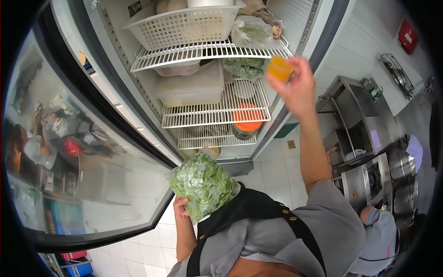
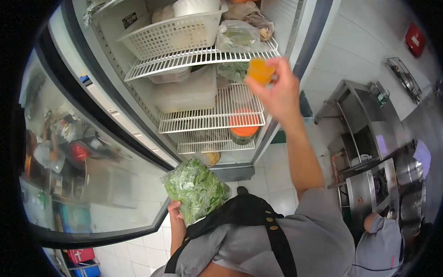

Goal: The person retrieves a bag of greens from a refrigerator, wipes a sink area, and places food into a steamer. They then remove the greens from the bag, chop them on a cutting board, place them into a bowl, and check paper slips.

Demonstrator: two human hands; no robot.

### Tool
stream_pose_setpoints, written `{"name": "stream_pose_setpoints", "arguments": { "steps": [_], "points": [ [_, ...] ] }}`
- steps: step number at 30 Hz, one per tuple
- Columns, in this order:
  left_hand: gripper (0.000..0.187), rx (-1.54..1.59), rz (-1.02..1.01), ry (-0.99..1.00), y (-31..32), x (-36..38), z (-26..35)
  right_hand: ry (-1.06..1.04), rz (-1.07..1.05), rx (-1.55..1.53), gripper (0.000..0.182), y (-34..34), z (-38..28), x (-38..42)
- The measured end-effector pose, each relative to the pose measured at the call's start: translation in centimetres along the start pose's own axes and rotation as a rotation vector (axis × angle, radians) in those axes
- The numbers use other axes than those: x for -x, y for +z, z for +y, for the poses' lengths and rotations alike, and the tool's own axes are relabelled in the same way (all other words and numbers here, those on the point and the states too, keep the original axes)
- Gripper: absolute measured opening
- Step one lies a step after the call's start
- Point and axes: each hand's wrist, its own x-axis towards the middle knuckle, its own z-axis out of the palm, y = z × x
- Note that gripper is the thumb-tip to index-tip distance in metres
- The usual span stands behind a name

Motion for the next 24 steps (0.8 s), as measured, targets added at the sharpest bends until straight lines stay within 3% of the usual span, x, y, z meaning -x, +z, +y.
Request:
{"name": "stream_pose_setpoints", "arguments": {
  "steps": [3, 5, 8, 13, 15, 17, 21, 24],
  "points": [
    [0.073, 0.005, -0.04, -0.049, 0.2, -1.2, -0.2, -0.085, 0.051, 0.195, 0.046, -0.8, 0.8, -5.0],
    [0.073, -0.004, -0.017, -0.031, 0.5, -1.5, -0.5, -0.028, 0.065, 0.518, 0.05, -0.7, 0.8, -7.3],
    [0.073, 0.008, 0.022, -0.02, 0.6, -1.1, -0.7, -0.046, 0.059, 0.653, 0.048, 0.1, 1.7, -8.8],
    [0.075, 0.002, 0.115, 0.065, -1.1, 1.6, -0.7, 0.069, -0.024, 0.386, 0.049, -0.4, -0.4, -4.3],
    [0.075, 0.013, 0.154, 0.118, -0.9, 2.7, -0.8, 0.078, -0.152, -0.01, 0.044, -0.3, -0.6, -0.3],
    [0.075, 0.055, 0.155, 0.147, -1.1, 3.5, -0.6, 0.2, -0.162, -0.223, 0.041, 1.8, 2.6, 3.4],
    [0.074, 0.085, 0.185, 0.211, -2.2, 5.0, -0.7, 0.227, -0.202, 0.143, 0.049, 8.1, 14.6, 6.2],
    [0.073, 0.048, 0.177, 0.241, -2.6, 5.7, -0.7, 0.26, -0.21, 0.205, 0.053, 12.6, 19.9, 6.4]
  ]
}}
